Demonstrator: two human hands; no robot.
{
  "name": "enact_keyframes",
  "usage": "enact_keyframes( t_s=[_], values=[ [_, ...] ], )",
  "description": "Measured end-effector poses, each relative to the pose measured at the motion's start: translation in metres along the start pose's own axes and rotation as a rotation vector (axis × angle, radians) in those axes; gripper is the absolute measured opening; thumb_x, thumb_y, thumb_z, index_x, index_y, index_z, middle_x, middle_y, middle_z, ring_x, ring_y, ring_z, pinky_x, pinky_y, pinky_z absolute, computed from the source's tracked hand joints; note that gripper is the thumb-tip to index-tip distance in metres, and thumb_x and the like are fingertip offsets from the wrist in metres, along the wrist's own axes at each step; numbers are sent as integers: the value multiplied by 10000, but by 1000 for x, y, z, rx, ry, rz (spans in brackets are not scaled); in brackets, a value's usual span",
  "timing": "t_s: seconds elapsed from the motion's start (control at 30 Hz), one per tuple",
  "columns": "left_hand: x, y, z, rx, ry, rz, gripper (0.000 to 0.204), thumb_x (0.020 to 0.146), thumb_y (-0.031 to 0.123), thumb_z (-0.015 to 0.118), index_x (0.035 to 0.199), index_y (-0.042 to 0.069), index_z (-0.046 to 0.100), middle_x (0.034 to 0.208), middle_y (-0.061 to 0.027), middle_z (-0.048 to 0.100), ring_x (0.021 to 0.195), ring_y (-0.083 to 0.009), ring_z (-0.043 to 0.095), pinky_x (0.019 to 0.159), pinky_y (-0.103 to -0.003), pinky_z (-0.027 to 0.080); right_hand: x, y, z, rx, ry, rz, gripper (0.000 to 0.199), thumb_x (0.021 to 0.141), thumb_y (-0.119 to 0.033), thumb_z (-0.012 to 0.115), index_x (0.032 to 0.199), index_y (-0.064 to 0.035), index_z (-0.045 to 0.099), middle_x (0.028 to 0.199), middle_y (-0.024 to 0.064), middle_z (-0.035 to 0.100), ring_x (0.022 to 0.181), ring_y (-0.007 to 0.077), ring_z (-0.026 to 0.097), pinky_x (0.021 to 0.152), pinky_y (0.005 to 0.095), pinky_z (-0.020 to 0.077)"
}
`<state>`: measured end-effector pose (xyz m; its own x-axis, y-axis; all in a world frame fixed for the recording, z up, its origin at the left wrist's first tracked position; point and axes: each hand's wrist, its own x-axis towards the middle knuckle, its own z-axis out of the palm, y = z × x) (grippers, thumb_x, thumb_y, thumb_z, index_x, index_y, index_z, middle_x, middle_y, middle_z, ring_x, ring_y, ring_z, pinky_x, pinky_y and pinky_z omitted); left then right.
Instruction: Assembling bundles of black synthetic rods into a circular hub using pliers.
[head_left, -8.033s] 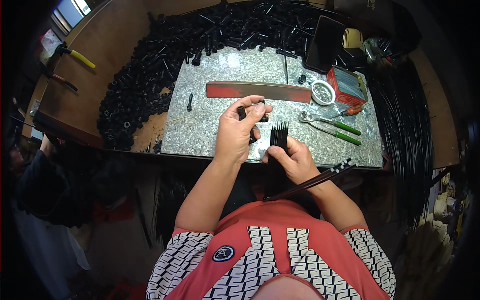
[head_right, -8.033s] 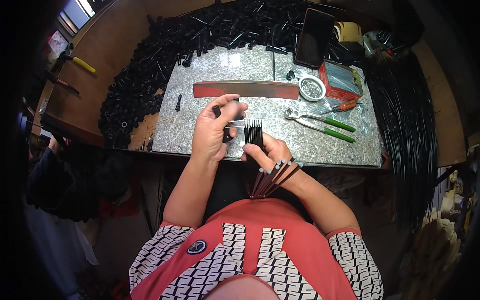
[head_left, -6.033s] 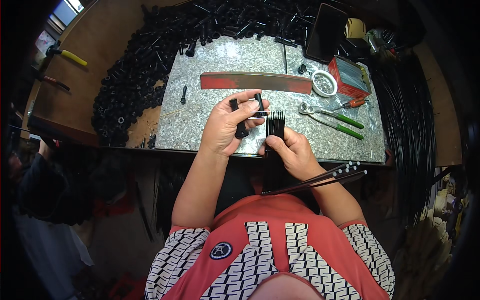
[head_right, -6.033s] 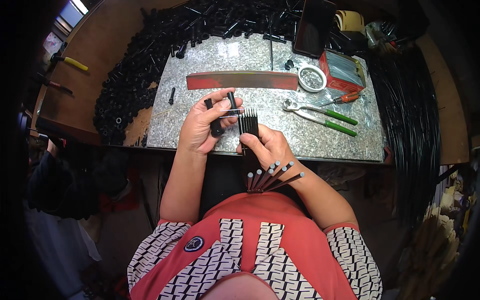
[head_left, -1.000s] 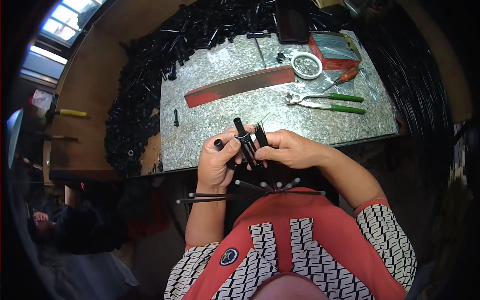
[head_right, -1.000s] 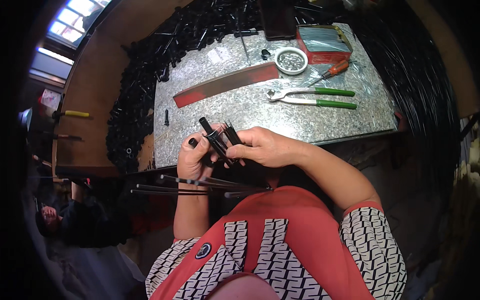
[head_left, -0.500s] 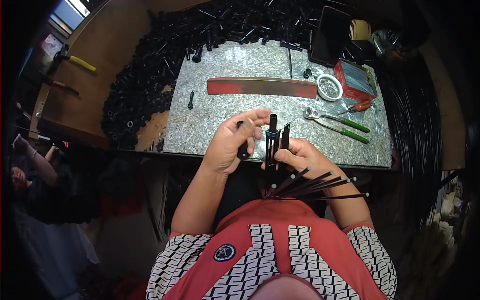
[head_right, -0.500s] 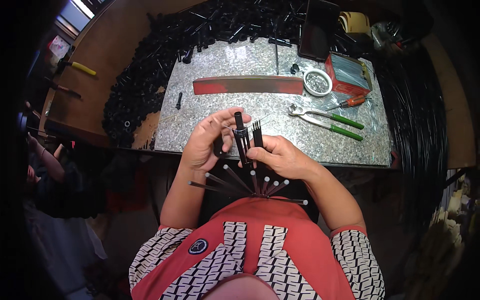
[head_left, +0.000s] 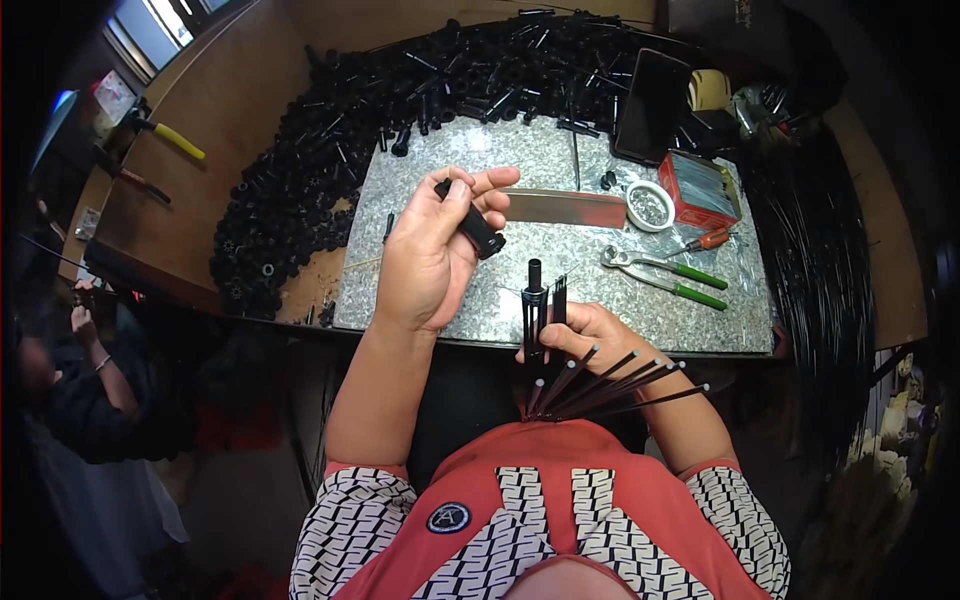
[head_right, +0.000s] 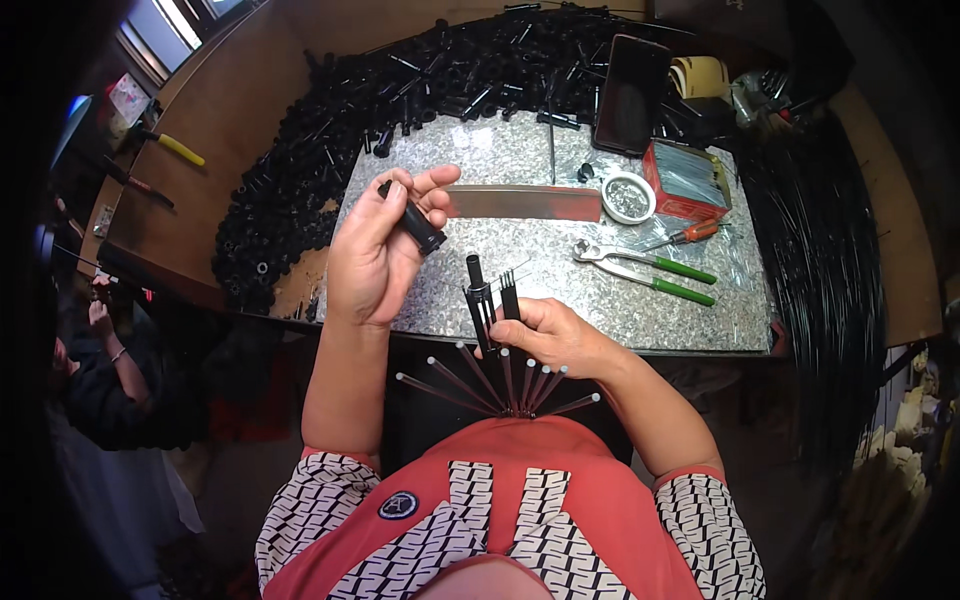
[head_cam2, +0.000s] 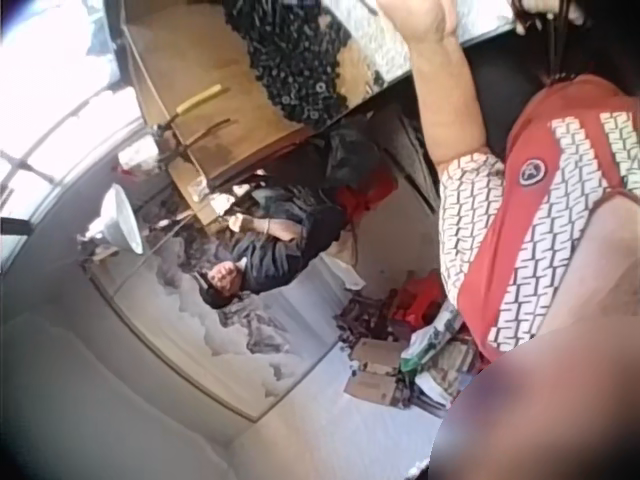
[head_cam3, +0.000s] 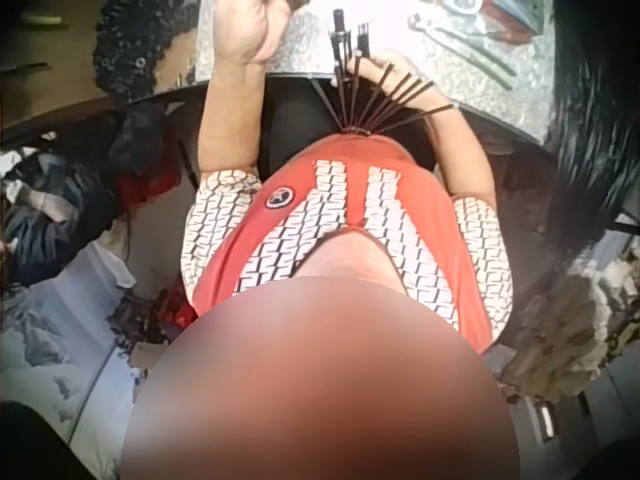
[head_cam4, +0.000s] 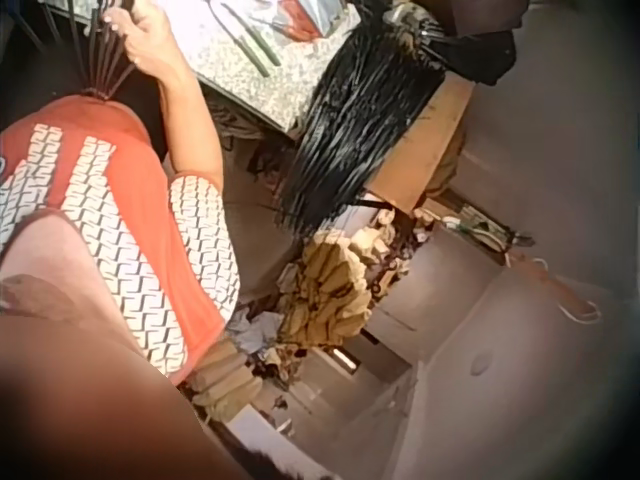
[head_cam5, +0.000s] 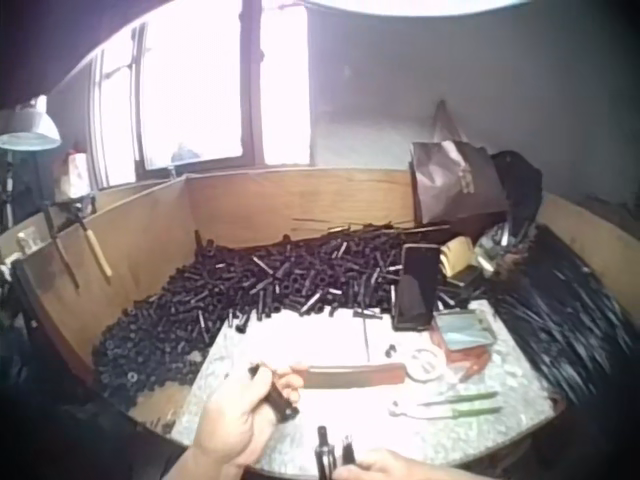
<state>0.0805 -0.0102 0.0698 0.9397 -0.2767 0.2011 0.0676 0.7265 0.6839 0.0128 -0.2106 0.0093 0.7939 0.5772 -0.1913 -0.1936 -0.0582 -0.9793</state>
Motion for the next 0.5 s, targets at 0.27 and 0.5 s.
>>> enact_keyframes(
  t_s=[0.27, 0.5],
  values=[
    [2, -6, 20, 212, -70, -25, 167, 979, 155, 475, 1059, 8, 465, 1194, -260, 540, 1037, -233, 589, 898, -330, 492, 0, 0, 1, -12, 13, -53, 239, 969, -237, 513, 967, -46, 656, 845, -21, 651, 731, 51, 531, 662, 230, 435],
    [2, -5, 25, 422, -117, -75, 195, 957, 137, 521, 1080, -12, 497, 1173, -226, 570, 997, -224, 620, 866, -319, 520, 1, -2, 0, -47, -4, -83, 244, 966, -238, 517, 991, -35, 650, 857, -13, 655, 762, 56, 545, 688, 238, 444]
  ],
)
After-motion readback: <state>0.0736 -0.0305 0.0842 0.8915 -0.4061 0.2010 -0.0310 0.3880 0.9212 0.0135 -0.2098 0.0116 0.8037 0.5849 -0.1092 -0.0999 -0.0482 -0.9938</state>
